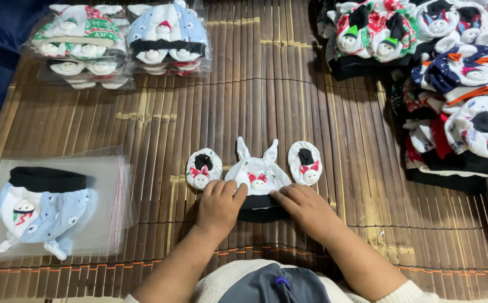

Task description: Packaging baby hats into clear plastic bags on a bamboo mat

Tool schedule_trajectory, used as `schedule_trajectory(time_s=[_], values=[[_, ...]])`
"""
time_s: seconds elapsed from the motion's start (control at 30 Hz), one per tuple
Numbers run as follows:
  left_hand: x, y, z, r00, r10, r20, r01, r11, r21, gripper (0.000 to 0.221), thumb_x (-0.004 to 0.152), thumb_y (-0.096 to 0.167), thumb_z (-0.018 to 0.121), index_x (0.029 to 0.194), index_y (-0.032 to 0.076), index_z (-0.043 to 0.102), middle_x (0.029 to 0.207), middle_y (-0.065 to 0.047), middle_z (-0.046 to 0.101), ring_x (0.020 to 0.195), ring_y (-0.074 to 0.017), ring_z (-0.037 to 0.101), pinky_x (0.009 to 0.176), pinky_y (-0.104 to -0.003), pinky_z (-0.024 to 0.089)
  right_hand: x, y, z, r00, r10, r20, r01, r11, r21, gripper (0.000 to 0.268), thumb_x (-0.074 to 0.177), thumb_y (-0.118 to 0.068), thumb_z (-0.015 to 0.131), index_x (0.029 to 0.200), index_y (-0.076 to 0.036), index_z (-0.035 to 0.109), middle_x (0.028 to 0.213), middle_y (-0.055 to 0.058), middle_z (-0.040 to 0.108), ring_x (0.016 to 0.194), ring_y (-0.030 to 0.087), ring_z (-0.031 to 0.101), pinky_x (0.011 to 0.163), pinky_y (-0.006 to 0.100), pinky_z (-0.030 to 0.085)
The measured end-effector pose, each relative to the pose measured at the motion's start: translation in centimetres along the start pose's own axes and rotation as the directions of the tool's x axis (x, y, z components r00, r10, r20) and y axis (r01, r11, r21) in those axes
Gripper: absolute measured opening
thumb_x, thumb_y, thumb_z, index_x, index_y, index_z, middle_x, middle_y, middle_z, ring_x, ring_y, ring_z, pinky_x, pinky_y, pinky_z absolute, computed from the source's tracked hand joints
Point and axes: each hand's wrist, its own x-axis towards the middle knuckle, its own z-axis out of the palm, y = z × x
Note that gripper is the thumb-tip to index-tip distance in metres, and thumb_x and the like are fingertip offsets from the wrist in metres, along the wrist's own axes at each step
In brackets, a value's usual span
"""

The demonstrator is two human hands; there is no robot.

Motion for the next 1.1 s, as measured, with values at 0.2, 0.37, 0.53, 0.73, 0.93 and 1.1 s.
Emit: schedule_trajectory(time_s=[0.2,0.37,0.53,0.73,0.93,1.1], values=[[-0.5,-2.4,-0.6,0.841,-0.140,0.523,0.241,0.962,-0.130,0.052,0.068,0.003,0.079,0.114,0.012,0.058,0.097,-0.009,0.046,0.081,-0.0353,0.061,0.063,-0.046,0.056,0.6,2.4,-2.9,0.954,0.170,0.248,-0.108,0.963,-0.245,0.037,0.082,-0.009,0.069,0.117,-0.021,0.067,0.103,0.005,0.068,0.090,0.028,0.067,0.068,0.041,0.054],[5.8,-3.9,-4.1,0.571,-0.166,0.804,0.492,0.853,-0.173,0.057,0.080,0.004,0.070,0.134,0.015,0.054,0.125,-0.013,0.050,0.105,-0.0467,0.065,0.081,-0.058,0.059,4.5,4.0,-5.3,0.876,0.321,0.360,-0.218,0.930,-0.296,0.047,0.079,-0.015,0.072,0.124,-0.026,0.066,0.122,0.003,0.069,0.108,0.027,0.067,0.077,0.042,0.054],[7.8,-4.2,-3.1,0.773,-0.323,0.545,0.399,0.917,-0.022,0.057,0.082,-0.001,0.070,0.135,0.011,0.055,0.130,-0.015,0.052,0.109,-0.0443,0.066,0.075,-0.058,0.062,6.6,5.1,-5.2,0.974,0.218,0.053,-0.187,0.919,-0.347,0.043,0.082,-0.018,0.071,0.124,-0.026,0.070,0.123,-0.002,0.072,0.114,0.021,0.068,0.093,0.039,0.052],[4.2,-4.2,2.2,0.973,0.000,-0.232,0.045,0.981,0.190,0.025,0.093,0.002,0.067,0.117,0.005,0.065,0.111,-0.017,0.064,0.114,-0.0357,0.068,0.092,-0.042,0.060,4.7,5.1,-0.3,0.974,0.022,-0.224,-0.071,0.974,-0.213,0.029,0.093,-0.008,0.064,0.120,-0.013,0.072,0.126,0.015,0.069,0.123,0.035,0.065,0.106,0.046,0.048],[0.0,-2.7,4.6,0.978,0.178,-0.105,-0.175,0.984,0.031,0.031,0.102,0.008,0.050,0.130,0.016,0.063,0.123,-0.020,0.064,0.120,-0.0351,0.065,0.101,-0.050,0.053,0.6,3.6,3.7,0.997,0.041,0.072,-0.014,0.938,-0.347,0.045,0.089,-0.026,0.066,0.133,-0.018,0.062,0.138,0.010,0.063,0.136,0.027,0.056,0.115,0.050,0.037],[0.1,-2.1,4.3,0.985,0.161,-0.056,-0.161,0.987,0.000,0.039,0.101,0.010,0.049,0.137,0.014,0.062,0.119,-0.017,0.066,0.117,-0.0311,0.066,0.109,-0.053,0.046,-1.1,4.5,5.7,0.976,0.150,0.157,-0.093,0.941,-0.325,0.105,0.058,-0.055,0.086,0.147,-0.013,0.050,0.149,0.011,0.055,0.143,0.027,0.047,0.122,0.050,0.030]])
